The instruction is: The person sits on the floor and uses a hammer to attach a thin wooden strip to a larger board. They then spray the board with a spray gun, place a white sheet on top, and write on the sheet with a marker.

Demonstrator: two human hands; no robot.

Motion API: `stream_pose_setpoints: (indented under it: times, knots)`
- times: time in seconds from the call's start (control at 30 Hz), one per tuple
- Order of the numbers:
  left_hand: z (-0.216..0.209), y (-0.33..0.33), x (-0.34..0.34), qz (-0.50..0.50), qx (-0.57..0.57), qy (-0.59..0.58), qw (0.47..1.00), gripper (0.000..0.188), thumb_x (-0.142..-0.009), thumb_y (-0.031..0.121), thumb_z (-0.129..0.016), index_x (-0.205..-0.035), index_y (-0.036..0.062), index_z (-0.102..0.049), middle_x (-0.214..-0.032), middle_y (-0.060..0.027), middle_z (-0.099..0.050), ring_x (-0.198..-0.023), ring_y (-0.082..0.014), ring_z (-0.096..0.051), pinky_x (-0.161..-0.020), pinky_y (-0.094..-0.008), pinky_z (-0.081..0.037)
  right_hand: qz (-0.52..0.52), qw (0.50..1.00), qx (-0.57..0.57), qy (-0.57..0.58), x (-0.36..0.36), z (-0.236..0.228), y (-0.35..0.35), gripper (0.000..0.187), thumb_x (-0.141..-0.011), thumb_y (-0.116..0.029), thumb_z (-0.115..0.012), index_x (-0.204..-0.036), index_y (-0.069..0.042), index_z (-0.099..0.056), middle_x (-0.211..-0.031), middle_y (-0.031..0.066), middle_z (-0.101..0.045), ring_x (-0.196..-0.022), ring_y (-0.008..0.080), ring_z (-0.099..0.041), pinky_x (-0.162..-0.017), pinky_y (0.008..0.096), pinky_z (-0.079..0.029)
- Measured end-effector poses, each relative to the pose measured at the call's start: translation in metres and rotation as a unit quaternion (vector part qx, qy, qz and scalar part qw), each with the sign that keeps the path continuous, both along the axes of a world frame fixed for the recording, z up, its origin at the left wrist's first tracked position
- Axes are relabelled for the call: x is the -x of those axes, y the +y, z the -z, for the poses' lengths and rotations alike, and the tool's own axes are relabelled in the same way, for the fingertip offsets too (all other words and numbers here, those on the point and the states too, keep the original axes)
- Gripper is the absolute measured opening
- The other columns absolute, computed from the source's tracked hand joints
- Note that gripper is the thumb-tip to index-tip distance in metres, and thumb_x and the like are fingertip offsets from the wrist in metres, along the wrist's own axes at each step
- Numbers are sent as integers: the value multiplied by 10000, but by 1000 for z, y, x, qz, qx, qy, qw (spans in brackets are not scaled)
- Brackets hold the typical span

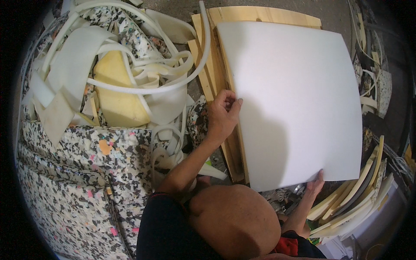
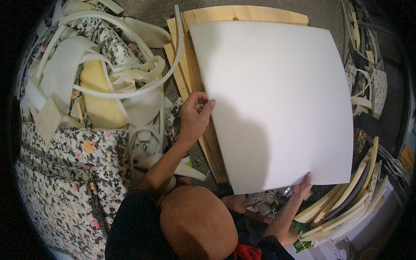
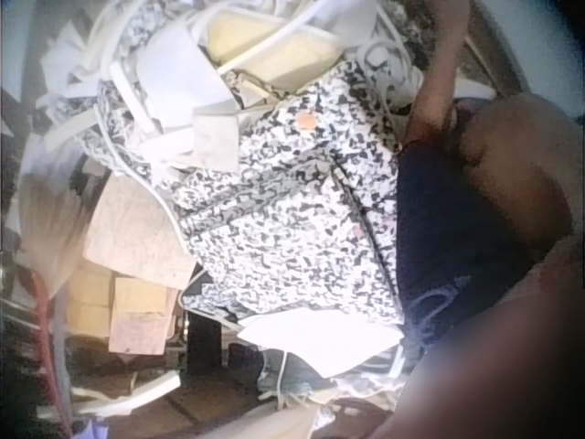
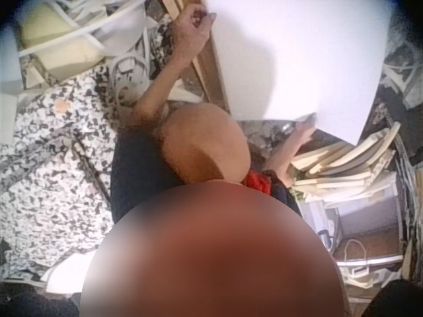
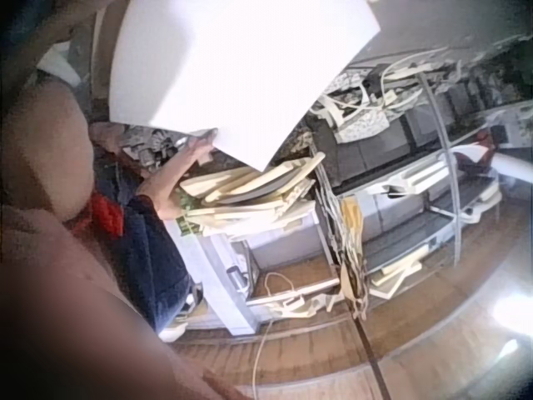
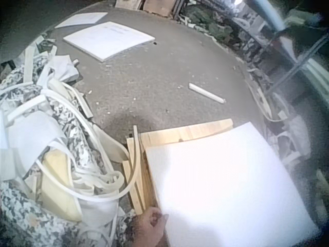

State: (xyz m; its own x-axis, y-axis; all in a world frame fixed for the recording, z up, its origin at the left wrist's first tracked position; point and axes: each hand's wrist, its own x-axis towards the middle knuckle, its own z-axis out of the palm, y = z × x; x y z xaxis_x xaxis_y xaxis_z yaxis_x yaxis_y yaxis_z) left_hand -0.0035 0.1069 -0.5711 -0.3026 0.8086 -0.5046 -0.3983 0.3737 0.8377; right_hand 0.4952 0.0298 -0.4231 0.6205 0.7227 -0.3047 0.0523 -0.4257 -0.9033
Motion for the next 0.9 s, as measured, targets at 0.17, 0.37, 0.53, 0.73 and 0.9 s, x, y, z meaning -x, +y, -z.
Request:
stream_pose_setpoints:
  times: [0.17,0.37,0.53,0.73,0.9]
  knots:
    - [4,0,0,-3,9,-13,1000,116,-924,67,-674,-961,5,-584,-796,8,-585,-674,-51,-537,-586,-221,-451,-33,999,0,4,5,-1,1,687,-880,-137,-689,-1456,41,-361,-1326,198,-541,-1222,343,-546,-1058,513,-463]
    - [7,1,-2,-17,18,11,1000,140,-906,71,-701,-968,-18,-611,-819,-12,-614,-686,-58,-557,-596,-218,-464,12,1000,13,-1,2,-1,1,658,-891,-151,-680,-1453,21,-384,-1348,180,-526,-1241,335,-532,-1048,510,-467]
    - [8,2,-1,-33,35,-6,999,178,-877,83,-741,-949,-26,-622,-800,-27,-634,-676,-65,-571,-594,-226,-482,-1,999,31,-7,-7,-2,1,643,-897,-191,-694,-1439,4,-410,-1362,152,-526,-1251,331,-525,-1042,520,-469]
    - [4,4,1,-33,47,14,998,229,-851,110,-775,-953,-30,-626,-776,-51,-652,-640,-82,-591,-545,-237,-492,36,998,44,5,-17,3,0,593,-891,-172,-703,-1409,-12,-465,-1327,146,-570,-1234,324,-543,-1057,519,-453]
    - [3,5,5,-9,76,46,996,274,-839,144,-788,-969,-39,-631,-806,-75,-669,-649,-96,-612,-531,-243,-500,-3,999,28,22,-17,2,1,604,-908,-124,-673,-1433,21,-412,-1363,183,-534,-1264,338,-520,-1063,520,-449]
